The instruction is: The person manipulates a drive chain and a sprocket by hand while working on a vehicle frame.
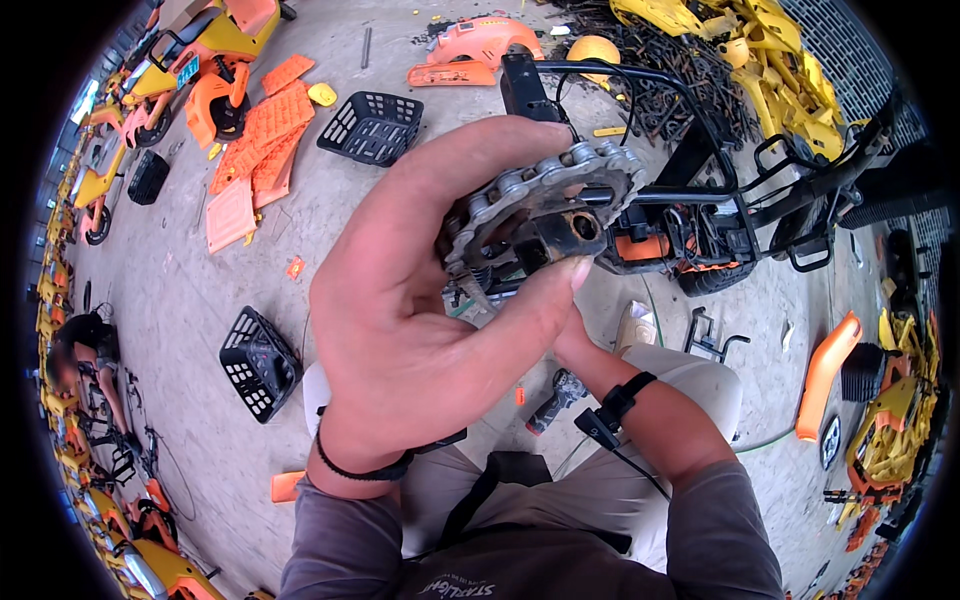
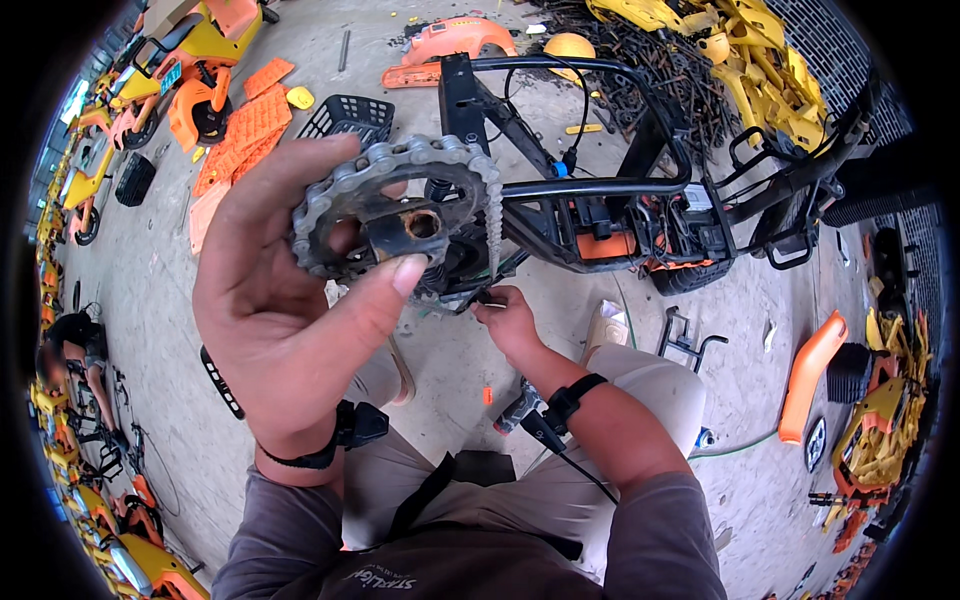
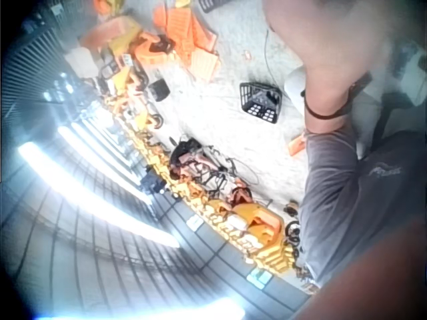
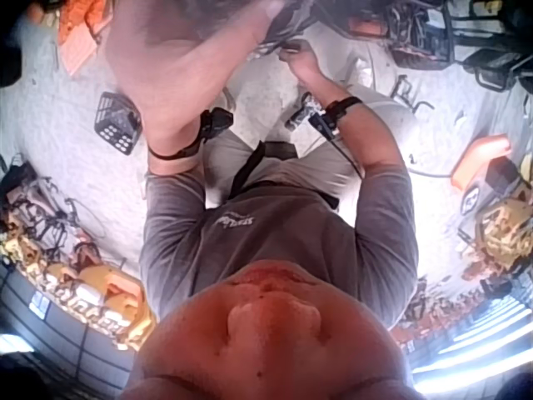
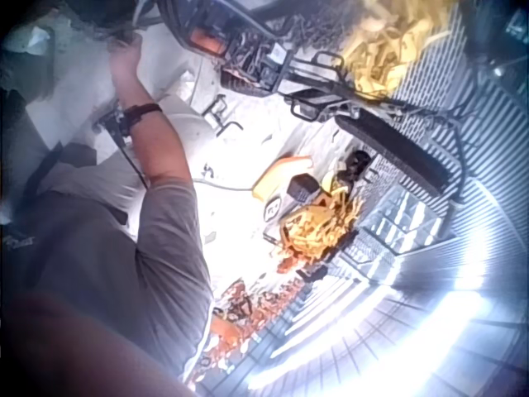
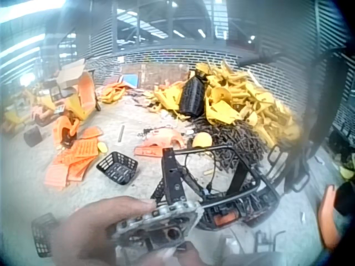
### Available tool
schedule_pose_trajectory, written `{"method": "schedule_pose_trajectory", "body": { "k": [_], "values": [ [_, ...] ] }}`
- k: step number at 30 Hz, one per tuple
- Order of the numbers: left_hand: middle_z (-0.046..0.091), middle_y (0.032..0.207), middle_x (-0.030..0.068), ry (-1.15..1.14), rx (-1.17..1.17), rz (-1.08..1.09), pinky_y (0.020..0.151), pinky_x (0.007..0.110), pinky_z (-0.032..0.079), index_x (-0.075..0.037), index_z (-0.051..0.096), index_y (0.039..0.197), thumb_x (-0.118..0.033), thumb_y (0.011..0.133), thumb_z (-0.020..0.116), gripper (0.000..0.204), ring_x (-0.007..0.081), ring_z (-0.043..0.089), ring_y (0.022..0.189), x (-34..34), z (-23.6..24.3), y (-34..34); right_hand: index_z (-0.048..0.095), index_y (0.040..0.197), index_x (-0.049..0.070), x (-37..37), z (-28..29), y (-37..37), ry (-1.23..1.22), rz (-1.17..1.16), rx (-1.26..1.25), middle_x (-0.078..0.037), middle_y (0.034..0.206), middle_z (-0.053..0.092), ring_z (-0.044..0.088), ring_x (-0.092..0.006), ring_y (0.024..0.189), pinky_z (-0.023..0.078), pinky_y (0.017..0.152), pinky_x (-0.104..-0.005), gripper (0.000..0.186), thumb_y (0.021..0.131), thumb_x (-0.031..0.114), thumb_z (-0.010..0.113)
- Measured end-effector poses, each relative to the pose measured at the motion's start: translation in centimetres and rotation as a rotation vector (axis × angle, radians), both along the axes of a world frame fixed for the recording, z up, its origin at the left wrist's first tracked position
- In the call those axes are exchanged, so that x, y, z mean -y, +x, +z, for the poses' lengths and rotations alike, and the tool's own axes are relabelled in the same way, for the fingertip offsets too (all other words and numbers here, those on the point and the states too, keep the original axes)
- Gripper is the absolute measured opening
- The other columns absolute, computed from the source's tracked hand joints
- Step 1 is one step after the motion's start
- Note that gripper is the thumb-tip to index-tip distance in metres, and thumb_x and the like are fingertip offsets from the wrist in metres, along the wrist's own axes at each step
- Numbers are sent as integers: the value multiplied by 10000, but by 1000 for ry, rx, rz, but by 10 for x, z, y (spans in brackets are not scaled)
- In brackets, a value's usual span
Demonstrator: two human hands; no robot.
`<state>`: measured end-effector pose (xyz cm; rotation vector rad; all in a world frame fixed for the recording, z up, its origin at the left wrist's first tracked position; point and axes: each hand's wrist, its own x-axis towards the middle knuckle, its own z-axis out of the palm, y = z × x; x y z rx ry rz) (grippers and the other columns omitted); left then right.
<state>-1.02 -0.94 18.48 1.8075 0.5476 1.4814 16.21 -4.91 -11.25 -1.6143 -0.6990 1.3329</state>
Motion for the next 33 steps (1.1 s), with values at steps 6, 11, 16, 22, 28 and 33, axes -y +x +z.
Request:
{"method": "schedule_pose_trajectory", "body": {
  "k": [6,11,16,22,28,33],
  "values": [
    [605,1271,144,-3,37,-4,909,275,480,57,529,1294,65,712,806,645,188,606,1119,-4,-4,2,556,1184,-47,3,6,0,3,72,69,-104,1023,686,658,-147,881,535,761,-279,439,842,115,781],
    [597,1256,165,-53,98,18,946,306,508,80,509,1304,94,742,778,623,212,626,1112,-7,-5,5,557,1198,-53,5,-13,-5,39,147,140,-102,996,690,667,-156,877,539,770,-286,469,832,124,790],
    [595,1252,169,-30,63,70,963,321,515,86,504,1311,112,746,761,621,218,633,1108,-8,-5,5,564,1187,-59,8,-23,-6,-7,204,138,-104,977,691,669,-160,868,541,768,-292,489,817,151,805],
    [603,1254,173,-24,57,103,971,350,525,84,499,1327,108,737,761,646,230,640,1107,-4,-1,1,571,1141,-61,6,-14,-5,-31,227,200,-113,973,691,673,-164,865,546,768,-296,462,816,166,809],
    [613,1237,187,-13,78,97,961,351,532,82,482,1348,69,696,792,722,236,646,1092,6,5,-2,523,1142,-55,5,4,-11,17,161,181,-140,997,687,678,-170,886,549,789,-291,453,842,156,790],
    [612,1230,181,-21,1,57,923,314,533,77,473,1355,44,659,823,779,216,647,1046,9,5,-4,437,1228,-79,3,-10,-11,40,197,-41,-164,1064,655,675,-199,879,555,777,-306,542,852,127,769]
  ]
}}
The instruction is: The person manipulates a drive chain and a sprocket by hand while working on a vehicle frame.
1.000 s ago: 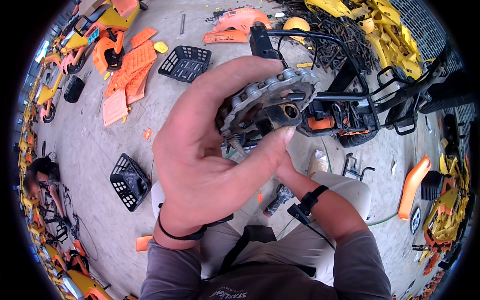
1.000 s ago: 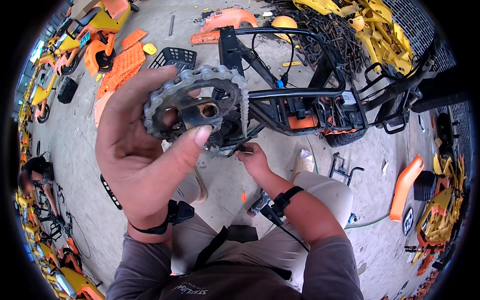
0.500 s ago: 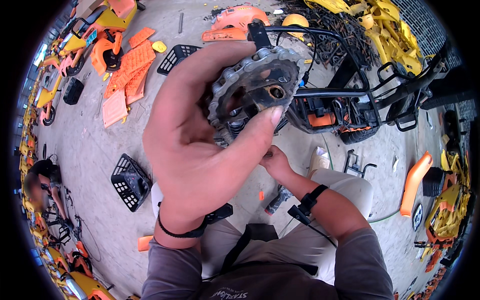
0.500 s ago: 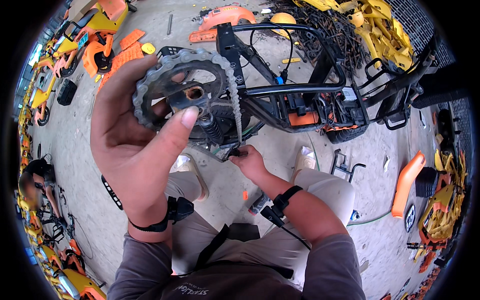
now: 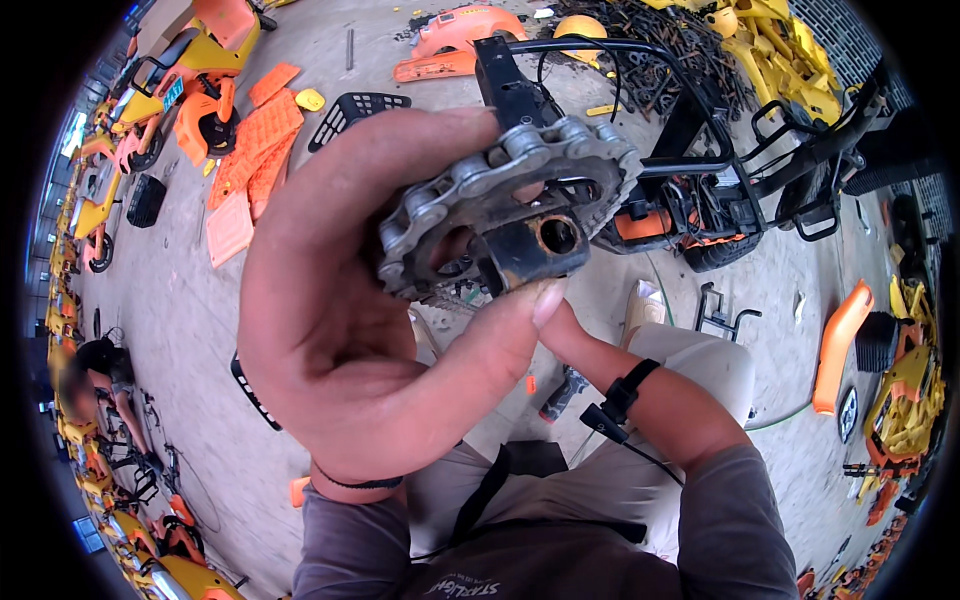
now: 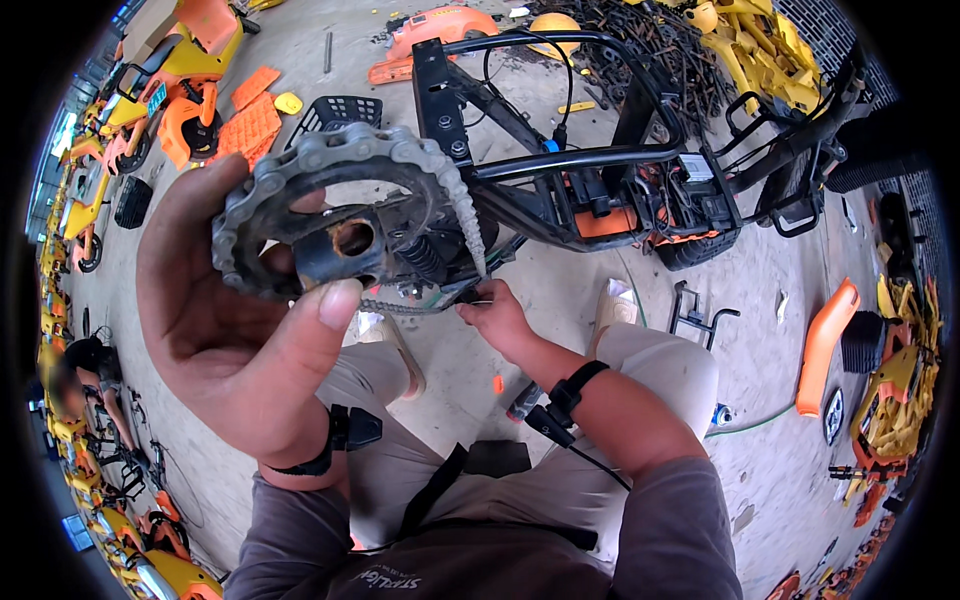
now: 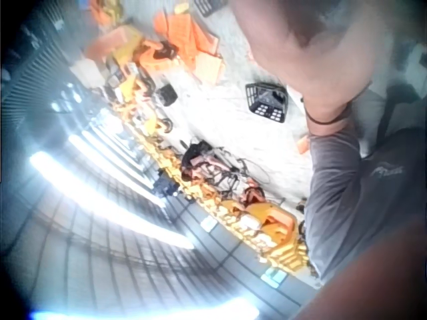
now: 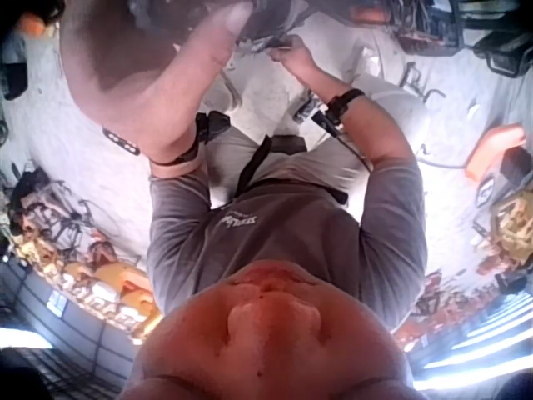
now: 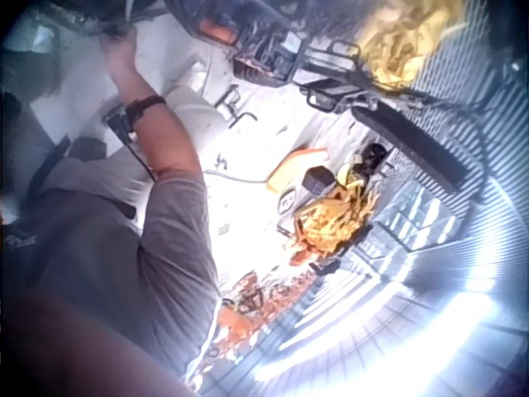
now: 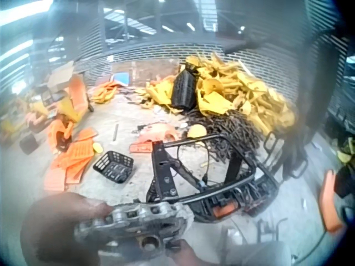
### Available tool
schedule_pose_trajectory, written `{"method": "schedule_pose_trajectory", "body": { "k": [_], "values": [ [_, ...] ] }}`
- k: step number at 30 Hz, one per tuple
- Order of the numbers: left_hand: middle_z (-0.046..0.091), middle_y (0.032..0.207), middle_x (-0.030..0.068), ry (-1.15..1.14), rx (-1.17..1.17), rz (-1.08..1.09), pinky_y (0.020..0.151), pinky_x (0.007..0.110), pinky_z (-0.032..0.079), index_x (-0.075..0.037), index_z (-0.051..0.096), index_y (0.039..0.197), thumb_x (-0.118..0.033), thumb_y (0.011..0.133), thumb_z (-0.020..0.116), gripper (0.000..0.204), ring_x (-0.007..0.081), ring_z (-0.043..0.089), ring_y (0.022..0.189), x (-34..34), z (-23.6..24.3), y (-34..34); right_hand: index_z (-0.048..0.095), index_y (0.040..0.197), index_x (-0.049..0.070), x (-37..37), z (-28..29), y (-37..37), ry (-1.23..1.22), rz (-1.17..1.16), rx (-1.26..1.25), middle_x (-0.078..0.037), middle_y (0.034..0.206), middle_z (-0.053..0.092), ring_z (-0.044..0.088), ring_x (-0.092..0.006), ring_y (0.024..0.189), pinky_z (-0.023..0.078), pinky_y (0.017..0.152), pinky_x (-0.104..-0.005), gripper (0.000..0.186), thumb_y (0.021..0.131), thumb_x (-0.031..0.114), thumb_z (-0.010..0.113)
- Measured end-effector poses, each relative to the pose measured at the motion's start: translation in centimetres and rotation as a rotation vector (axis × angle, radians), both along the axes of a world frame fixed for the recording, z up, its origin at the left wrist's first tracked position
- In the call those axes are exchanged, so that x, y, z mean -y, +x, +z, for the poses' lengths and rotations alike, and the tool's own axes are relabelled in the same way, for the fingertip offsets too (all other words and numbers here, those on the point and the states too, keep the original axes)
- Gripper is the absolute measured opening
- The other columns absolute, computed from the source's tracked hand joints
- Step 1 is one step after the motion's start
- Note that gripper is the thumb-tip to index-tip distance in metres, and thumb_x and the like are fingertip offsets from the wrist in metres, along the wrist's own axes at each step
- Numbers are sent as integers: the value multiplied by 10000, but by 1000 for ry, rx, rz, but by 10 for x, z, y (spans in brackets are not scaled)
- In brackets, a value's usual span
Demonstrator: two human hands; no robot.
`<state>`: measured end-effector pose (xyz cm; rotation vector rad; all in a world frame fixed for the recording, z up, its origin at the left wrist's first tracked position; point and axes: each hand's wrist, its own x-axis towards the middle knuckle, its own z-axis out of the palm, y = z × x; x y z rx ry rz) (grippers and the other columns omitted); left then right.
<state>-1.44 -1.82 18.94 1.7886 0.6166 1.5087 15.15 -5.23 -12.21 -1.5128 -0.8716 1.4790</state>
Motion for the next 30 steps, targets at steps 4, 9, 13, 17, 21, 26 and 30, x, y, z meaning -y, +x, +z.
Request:
{"method": "schedule_pose_trajectory", "body": {
  "k": [4,9,13,17,21,26,30],
  "values": [
    [588,1262,165,115,7,-106,904,297,530,67,479,1348,23,639,853,803,210,640,1045,-7,-8,-1,432,1237,-90,1,22,2,-99,19,-58,-171,1076,643,673,-206,885,558,774,-312,545,852,108,762],
    [562,1292,143,184,36,-207,889,282,521,55,487,1341,-7,618,882,826,190,621,1042,-10,-13,4,301,1352,-98,2,7,1,-146,-71,-174,-205,1178,600,646,-225,1013,557,848,-343,734,840,108,785],
    [563,1280,131,213,-40,-184,888,284,519,46,494,1338,-44,598,901,849,174,611,1029,-8,-7,-3,227,1393,-83,2,8,1,-192,-100,-345,-198,1226,578,616,-245,1099,530,942,-390,825,847,149,800],
    [562,1265,114,224,-8,-176,888,286,519,34,503,1333,-78,576,914,869,176,611,1040,-7,-6,-3,200,1426,-33,1,3,8,-223,-27,-604,-171,1303,534,540,-264,1225,440,1065,-470,856,864,209,799],
    [559,1261,118,196,64,-203,954,354,531,31,491,1338,-72,567,910,883,221,615,1098,-4,-7,0,218,1430,42,5,18,9,-262,29,-617,-154,1439,402,408,-270,1359,385,1120,-522,815,879,238,786],
    [560,1254,144,219,48,-252,977,431,550,28,470,1350,-67,563,912,907,269,624,1122,-5,-3,-7,210,1437,66,6,19,6,-240,37,-697,-139,1406,401,421,-287,1354,389,1128,-533,795,890,201,772],
    [571,1242,167,195,-1,-205,939,427,571,28,460,1363,-60,576,913,912,291,652,1076,3,2,-15,267,1393,58,2,48,5,-158,1,-706,-127,1375,435,460,-283,1317,394,1124,-540,701,904,183,753]
  ]
}}
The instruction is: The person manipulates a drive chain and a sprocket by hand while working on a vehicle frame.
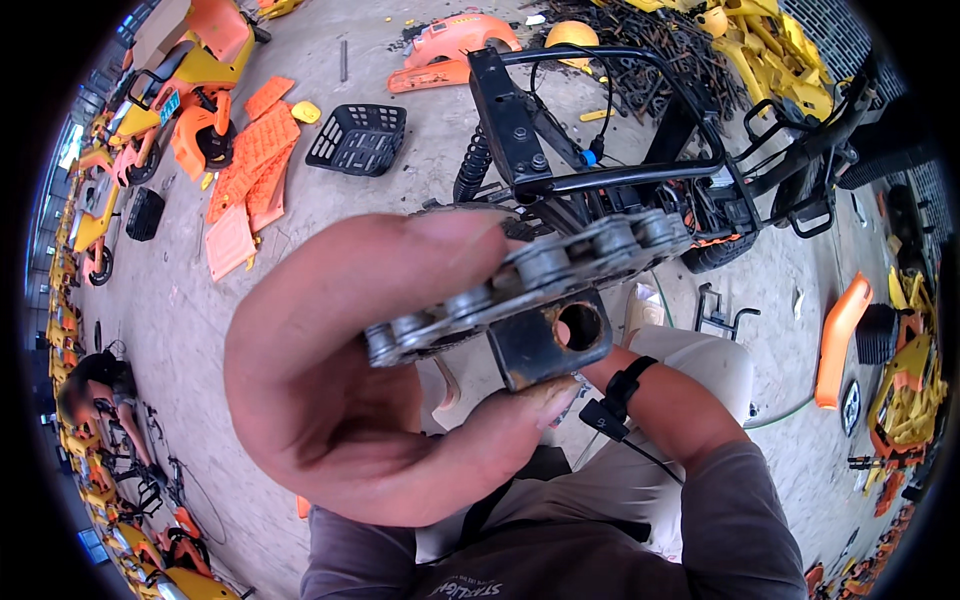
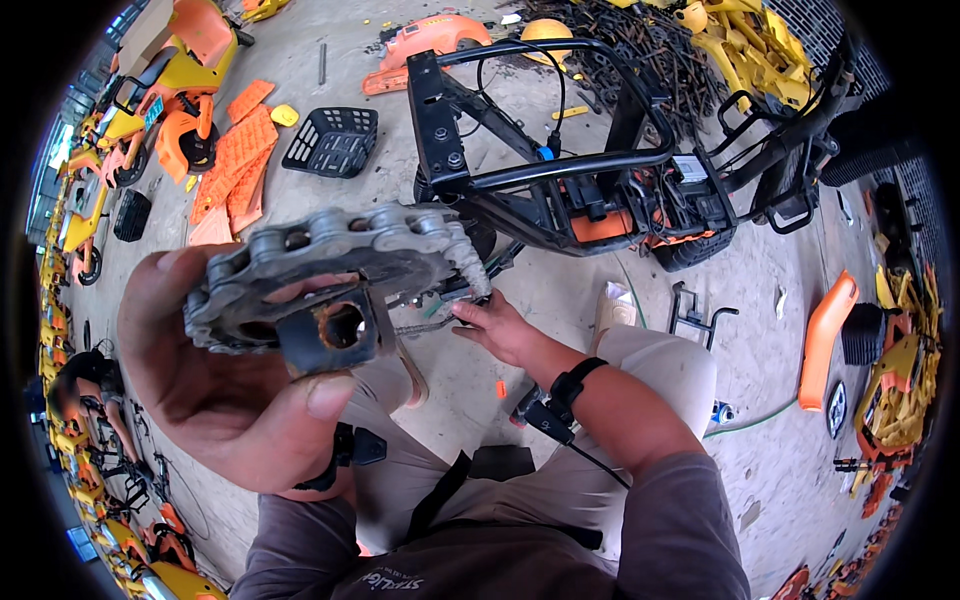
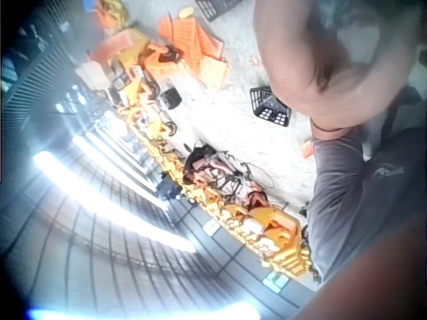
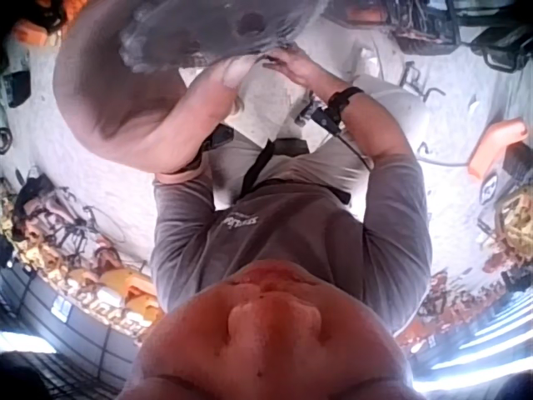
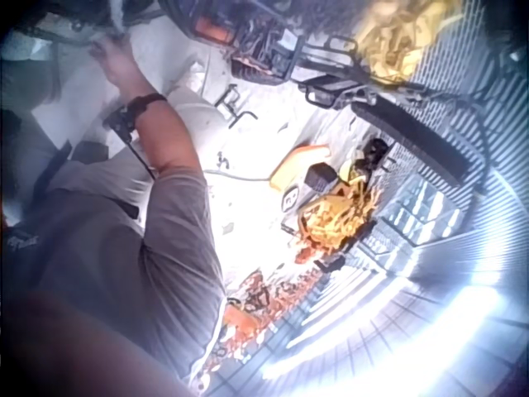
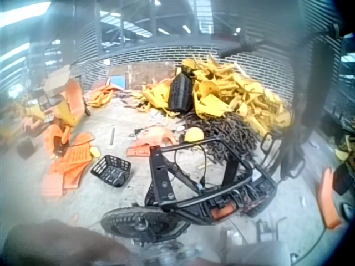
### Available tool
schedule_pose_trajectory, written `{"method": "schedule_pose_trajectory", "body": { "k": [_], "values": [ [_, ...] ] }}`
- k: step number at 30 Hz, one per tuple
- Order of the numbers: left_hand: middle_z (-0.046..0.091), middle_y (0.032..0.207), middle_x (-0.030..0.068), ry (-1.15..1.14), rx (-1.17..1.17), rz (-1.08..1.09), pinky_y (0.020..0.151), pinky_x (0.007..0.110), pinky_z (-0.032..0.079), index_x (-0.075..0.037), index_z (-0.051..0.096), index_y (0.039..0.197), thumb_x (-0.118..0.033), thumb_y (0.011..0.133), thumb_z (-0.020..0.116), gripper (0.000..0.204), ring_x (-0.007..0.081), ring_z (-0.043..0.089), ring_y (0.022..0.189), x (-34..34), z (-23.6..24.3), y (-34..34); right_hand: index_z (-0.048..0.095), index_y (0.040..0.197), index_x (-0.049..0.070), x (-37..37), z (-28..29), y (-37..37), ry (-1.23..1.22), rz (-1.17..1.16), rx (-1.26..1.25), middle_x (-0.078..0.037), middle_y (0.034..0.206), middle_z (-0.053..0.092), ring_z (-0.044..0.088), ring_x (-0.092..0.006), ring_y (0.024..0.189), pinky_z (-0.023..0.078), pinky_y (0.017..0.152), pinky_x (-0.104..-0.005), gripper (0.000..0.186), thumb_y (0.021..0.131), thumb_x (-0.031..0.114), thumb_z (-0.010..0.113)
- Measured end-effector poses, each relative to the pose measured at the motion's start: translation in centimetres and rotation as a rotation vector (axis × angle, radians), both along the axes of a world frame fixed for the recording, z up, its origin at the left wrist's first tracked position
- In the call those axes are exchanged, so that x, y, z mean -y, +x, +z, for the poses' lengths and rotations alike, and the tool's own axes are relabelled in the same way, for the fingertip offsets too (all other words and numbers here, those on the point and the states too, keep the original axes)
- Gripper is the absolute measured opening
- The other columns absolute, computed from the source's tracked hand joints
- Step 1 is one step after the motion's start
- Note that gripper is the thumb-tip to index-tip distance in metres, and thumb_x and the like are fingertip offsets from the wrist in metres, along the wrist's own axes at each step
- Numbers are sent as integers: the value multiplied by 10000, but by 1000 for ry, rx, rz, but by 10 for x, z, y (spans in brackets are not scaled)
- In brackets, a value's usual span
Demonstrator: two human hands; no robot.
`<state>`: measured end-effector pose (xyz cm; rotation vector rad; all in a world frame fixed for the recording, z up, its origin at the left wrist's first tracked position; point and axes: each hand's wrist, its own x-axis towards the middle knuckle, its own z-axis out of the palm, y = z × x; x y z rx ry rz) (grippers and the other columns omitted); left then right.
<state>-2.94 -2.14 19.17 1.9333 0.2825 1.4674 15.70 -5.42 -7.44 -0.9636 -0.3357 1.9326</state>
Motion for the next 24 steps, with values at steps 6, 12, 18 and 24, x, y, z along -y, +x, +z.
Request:
{"method": "schedule_pose_trajectory", "body": {
  "k": [6,12,18,24],
  "values": [
    [619,1201,190,-74,39,124,911,409,577,34,446,1385,-53,600,903,913,298,678,1025,0,-2,5,309,1355,39,-5,-24,13,-21,-16,-12,-120,1294,498,509,-275,1246,440,1091,-543,627,910,156,736],
    [659,1162,203,-265,141,390,910,365,561,46,463,1381,-65,653,868,841,279,679,1038,10,4,10,277,1360,49,-4,-26,0,-26,-55,27,-153,1294,487,528,-314,1221,455,1065,-535,666,911,207,742],
    [651,1186,195,-157,161,412,948,346,529,79,478,1369,-22,742,805,714,246,658,1074,-3,7,9,298,1365,19,-13,-9,8,-91,-45,206,-171,1332,498,539,-306,1221,467,1030,-518,737,885,319,771],
    [646,1222,182,-231,118,495,975,324,496,88,515,1340,30,776,768,621,216,637,1111,-13,11,-2,311,1367,-20,-22,13,20,-170,-78,487,-164,1272,569,569,-291,1184,512,963,-464,824,840,373,808]
  ]
}}
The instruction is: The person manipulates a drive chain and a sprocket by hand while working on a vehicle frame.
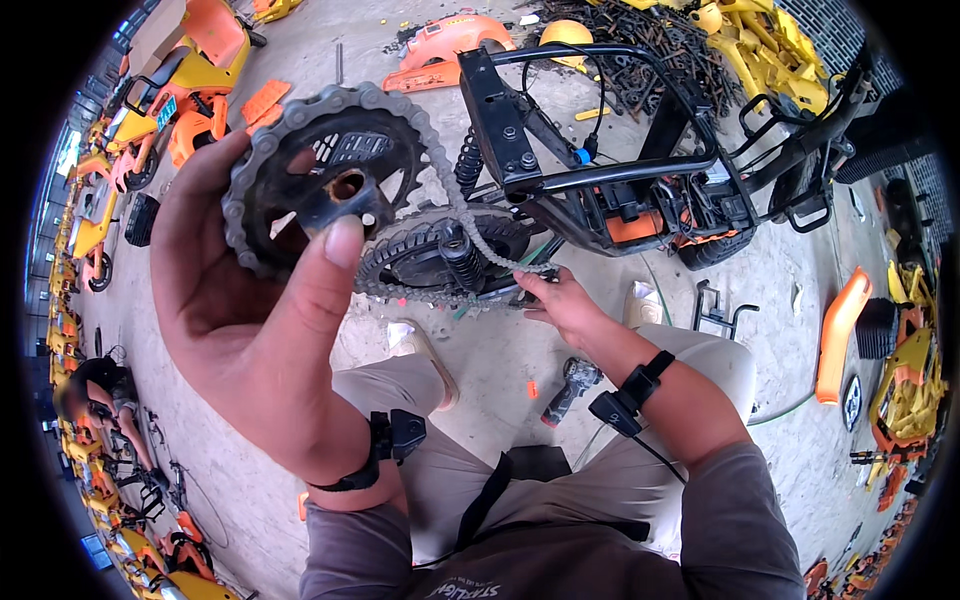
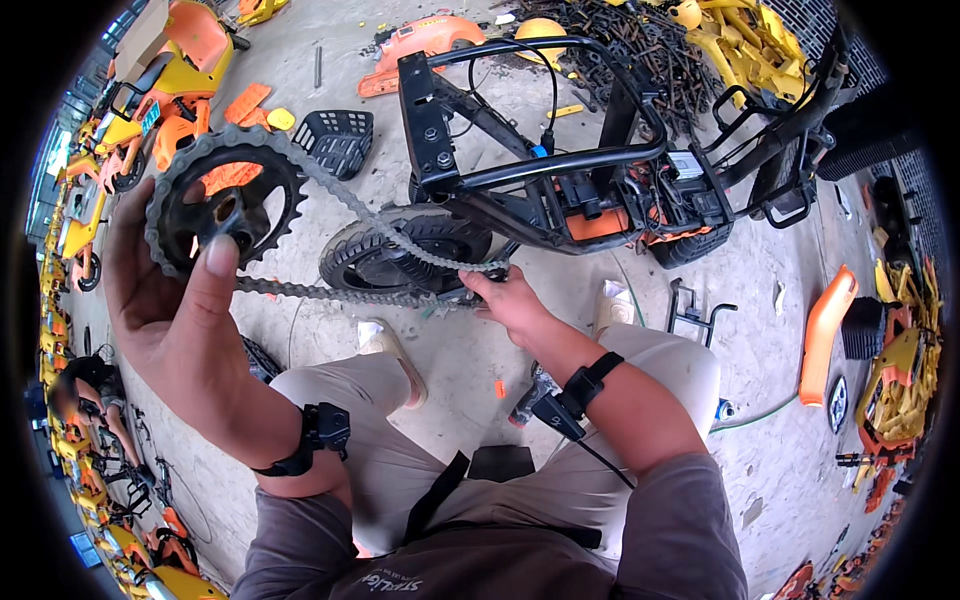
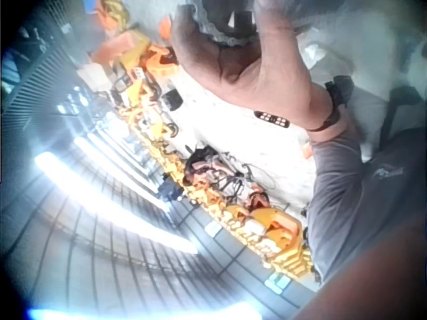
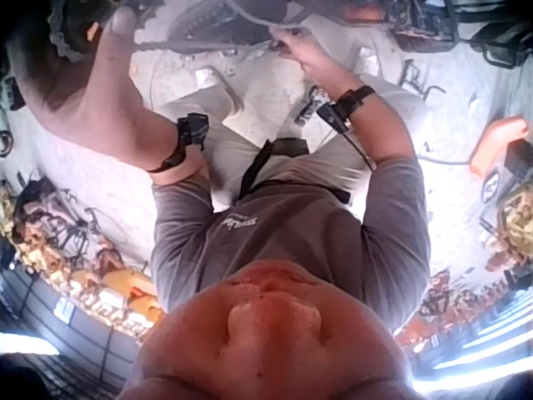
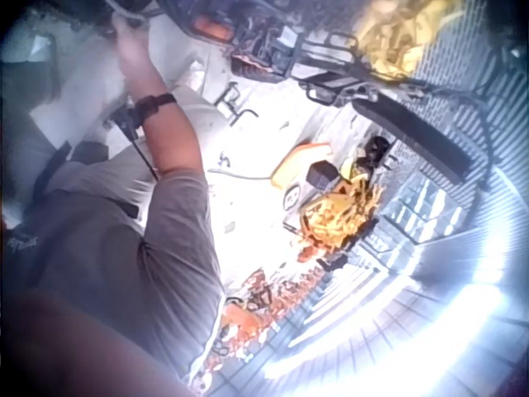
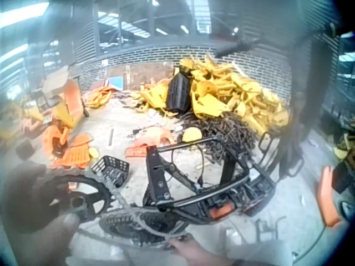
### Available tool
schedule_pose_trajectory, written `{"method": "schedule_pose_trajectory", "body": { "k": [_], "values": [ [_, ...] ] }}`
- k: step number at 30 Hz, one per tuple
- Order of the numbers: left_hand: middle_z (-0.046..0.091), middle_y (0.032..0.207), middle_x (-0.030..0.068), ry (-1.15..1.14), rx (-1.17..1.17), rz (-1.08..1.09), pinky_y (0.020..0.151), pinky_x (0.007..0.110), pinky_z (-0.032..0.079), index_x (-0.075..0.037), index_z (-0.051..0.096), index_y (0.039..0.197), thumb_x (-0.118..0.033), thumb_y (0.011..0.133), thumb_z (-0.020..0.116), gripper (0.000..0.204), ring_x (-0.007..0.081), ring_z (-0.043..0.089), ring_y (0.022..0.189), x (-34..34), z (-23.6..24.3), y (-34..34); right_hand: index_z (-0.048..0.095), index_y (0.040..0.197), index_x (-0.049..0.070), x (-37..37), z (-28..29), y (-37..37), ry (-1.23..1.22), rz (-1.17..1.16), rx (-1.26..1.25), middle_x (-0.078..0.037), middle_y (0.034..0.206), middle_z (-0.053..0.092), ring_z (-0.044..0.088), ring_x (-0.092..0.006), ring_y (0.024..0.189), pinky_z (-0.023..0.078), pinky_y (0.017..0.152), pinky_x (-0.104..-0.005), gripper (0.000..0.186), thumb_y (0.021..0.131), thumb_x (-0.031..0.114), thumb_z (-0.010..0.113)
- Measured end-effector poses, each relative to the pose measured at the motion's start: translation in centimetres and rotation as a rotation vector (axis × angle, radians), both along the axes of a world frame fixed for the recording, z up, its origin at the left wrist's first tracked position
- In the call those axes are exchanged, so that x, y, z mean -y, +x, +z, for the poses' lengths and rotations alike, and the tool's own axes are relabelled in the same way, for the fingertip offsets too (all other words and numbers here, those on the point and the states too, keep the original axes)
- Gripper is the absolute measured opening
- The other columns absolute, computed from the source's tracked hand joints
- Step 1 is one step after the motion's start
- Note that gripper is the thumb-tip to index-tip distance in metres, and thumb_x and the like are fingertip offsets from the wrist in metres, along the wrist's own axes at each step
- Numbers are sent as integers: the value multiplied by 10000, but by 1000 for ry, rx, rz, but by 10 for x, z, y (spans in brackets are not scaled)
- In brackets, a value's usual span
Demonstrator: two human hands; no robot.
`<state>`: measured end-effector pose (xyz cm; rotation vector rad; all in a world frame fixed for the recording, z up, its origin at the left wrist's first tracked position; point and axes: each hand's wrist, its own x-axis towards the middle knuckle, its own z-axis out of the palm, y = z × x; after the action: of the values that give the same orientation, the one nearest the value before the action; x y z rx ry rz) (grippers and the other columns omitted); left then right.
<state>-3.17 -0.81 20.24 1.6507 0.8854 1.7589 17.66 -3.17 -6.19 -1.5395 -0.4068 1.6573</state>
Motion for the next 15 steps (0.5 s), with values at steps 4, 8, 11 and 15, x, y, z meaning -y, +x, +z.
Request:
{"method": "schedule_pose_trajectory", "body": {
  "k": [4,8,11,15],
  "values": [
    [649,1218,180,30,-5,-16,974,323,498,85,517,1338,36,777,765,615,215,640,1106,-2,-2,-2,256,1414,-73,-3,4,14,-2,14,20,-238,1355,487,583,-372,1162,527,986,-455,953,823,430,808],
    [647,1222,181,10,-3,-18,974,328,502,85,510,1344,42,775,766,626,216,637,1111,-3,-1,-9,333,1386,-39,-3,-2,23,-62,-51,-10,-201,1303,531,632,-364,1067,546,943,-462,874,828,448,796],
    [648,1219,186,13,-15,-18,973,336,507,83,505,1348,49,772,763,632,220,641,1105,-6,-3,-13,338,1387,-22,-3,-8,30,-43,-87,-95,-182,1308,532,637,-357,1058,549,930,-462,859,829,440,799],
    [651,1211,189,25,-10,-25,974,344,510,84,506,1347,47,774,763,629,223,648,1090,-3,-3,-15,334,1394,-16,0,-2,28,-10,-78,-40,-169,1307,535,625,-353,1079,538,951,-458,861,830,437,800]
  ]
}}
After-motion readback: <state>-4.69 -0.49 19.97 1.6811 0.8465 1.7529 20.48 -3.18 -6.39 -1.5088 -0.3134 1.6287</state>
